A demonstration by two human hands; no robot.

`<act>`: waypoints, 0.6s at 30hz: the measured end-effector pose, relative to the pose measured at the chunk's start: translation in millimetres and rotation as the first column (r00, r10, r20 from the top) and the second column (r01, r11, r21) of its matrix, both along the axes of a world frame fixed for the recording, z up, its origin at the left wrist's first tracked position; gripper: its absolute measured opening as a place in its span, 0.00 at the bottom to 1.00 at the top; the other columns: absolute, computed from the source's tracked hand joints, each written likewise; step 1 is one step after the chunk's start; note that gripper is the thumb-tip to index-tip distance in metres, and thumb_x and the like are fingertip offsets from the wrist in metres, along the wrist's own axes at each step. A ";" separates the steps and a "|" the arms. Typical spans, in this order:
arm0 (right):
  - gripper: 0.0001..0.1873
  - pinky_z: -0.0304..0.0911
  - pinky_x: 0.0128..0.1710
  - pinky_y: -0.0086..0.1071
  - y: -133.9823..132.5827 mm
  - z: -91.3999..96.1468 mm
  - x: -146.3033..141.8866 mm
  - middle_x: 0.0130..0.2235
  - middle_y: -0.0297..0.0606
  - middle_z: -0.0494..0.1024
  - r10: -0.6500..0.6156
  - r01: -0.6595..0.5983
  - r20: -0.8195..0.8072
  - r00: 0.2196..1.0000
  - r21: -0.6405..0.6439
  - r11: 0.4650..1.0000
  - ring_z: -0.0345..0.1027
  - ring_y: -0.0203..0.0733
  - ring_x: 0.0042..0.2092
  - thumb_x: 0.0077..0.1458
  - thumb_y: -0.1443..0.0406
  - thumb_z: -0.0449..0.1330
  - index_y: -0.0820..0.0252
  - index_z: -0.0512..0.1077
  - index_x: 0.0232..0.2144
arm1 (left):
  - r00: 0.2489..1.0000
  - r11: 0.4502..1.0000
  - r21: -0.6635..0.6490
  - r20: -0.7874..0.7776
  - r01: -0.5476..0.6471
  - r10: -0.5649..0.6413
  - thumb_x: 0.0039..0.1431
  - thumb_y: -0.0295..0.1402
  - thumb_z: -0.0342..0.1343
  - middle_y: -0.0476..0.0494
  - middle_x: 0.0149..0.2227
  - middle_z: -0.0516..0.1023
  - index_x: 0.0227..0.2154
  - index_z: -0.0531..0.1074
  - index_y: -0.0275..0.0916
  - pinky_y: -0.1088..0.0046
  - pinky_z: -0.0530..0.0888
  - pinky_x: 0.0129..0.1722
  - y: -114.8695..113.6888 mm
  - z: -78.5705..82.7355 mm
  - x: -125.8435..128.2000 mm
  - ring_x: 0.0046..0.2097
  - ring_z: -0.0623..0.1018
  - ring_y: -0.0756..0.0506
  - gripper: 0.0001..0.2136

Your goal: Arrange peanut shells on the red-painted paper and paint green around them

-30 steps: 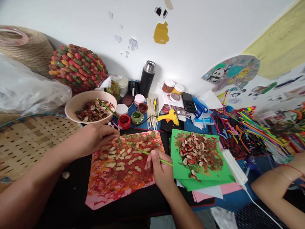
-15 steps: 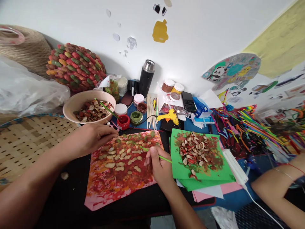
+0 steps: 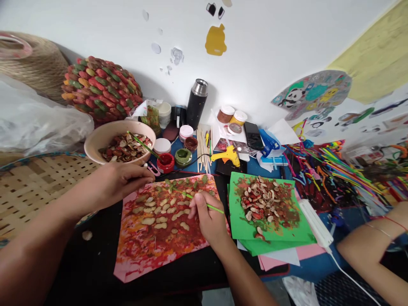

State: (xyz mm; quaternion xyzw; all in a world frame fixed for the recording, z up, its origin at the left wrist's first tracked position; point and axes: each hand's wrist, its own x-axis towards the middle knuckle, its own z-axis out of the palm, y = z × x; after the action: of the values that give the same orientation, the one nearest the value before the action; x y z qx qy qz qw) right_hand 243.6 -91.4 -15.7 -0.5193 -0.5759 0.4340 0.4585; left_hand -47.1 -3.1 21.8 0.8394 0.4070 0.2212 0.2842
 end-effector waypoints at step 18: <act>0.28 0.67 0.27 0.30 -10.3 4.2 -0.2 0.21 0.32 0.77 0.013 -0.012 -0.018 1.000 0.057 0.998 0.73 0.38 0.23 0.78 0.49 0.56 0.56 0.75 0.28 | 0.996 0.996 0.087 -0.082 0.035 -0.027 0.75 0.40 0.51 0.43 0.40 0.88 0.39 0.84 0.41 0.70 0.72 0.37 4.6 -15.5 11.5 0.37 0.84 0.44 0.16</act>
State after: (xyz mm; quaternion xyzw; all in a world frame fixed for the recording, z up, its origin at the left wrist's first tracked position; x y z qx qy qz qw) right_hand 243.3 -101.7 -11.5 -0.4982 -0.5871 0.4253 0.4757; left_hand -35.6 1.5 6.3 0.8657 0.3948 0.2005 0.2334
